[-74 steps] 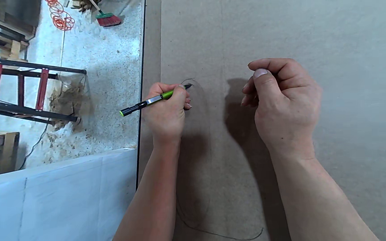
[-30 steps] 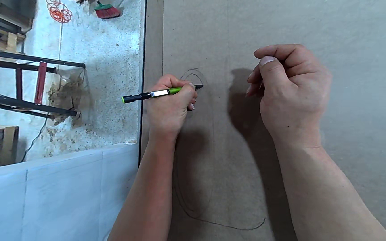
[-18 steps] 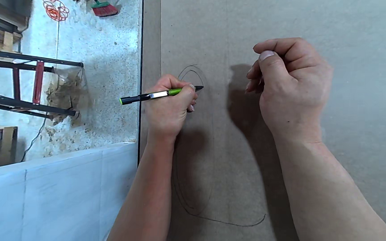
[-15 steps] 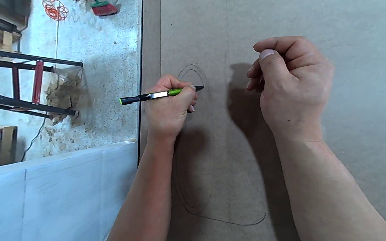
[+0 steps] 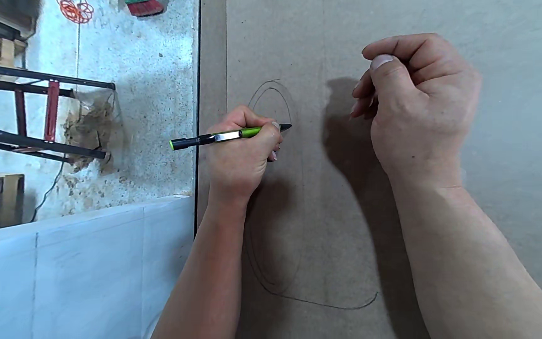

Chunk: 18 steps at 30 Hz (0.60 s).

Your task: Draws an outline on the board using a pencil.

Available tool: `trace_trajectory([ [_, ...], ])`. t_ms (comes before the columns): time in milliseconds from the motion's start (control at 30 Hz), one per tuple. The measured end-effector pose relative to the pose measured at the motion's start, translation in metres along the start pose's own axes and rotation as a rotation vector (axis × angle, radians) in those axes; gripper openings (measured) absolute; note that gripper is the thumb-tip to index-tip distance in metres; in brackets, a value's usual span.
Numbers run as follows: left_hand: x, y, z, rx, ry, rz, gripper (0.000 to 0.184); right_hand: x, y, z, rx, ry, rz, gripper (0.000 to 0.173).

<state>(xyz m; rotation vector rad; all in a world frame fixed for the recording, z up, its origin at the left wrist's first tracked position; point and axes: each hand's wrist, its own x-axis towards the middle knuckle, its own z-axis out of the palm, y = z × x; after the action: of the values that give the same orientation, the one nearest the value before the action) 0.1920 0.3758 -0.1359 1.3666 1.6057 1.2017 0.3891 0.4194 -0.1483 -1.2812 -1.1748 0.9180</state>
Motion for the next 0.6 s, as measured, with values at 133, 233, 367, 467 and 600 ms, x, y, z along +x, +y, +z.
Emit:
trace_trajectory([
  [133, -0.005, 0.0, -0.001, 0.007, -0.006, -0.005, 0.011, 0.0, 0.001, 0.0, -0.006, 0.003, -0.006, 0.018],
  [233, -0.007, 0.0, -0.001, 0.001, -0.013, -0.008, 0.011, 0.001, 0.002, 0.0, -0.008, -0.002, -0.011, 0.019],
  [367, -0.01, -0.001, -0.002, -0.009, -0.028, 0.004, 0.011, 0.001, 0.002, 0.0, -0.002, -0.003, -0.02, 0.018],
  [467, -0.014, -0.001, -0.003, -0.014, -0.035, 0.01, 0.011, 0.001, 0.003, 0.001, 0.0, -0.001, -0.021, 0.018],
  [600, -0.018, -0.001, -0.004, -0.016, -0.039, 0.01, 0.01, 0.001, 0.002, 0.0, -0.001, -0.008, -0.016, 0.018],
])
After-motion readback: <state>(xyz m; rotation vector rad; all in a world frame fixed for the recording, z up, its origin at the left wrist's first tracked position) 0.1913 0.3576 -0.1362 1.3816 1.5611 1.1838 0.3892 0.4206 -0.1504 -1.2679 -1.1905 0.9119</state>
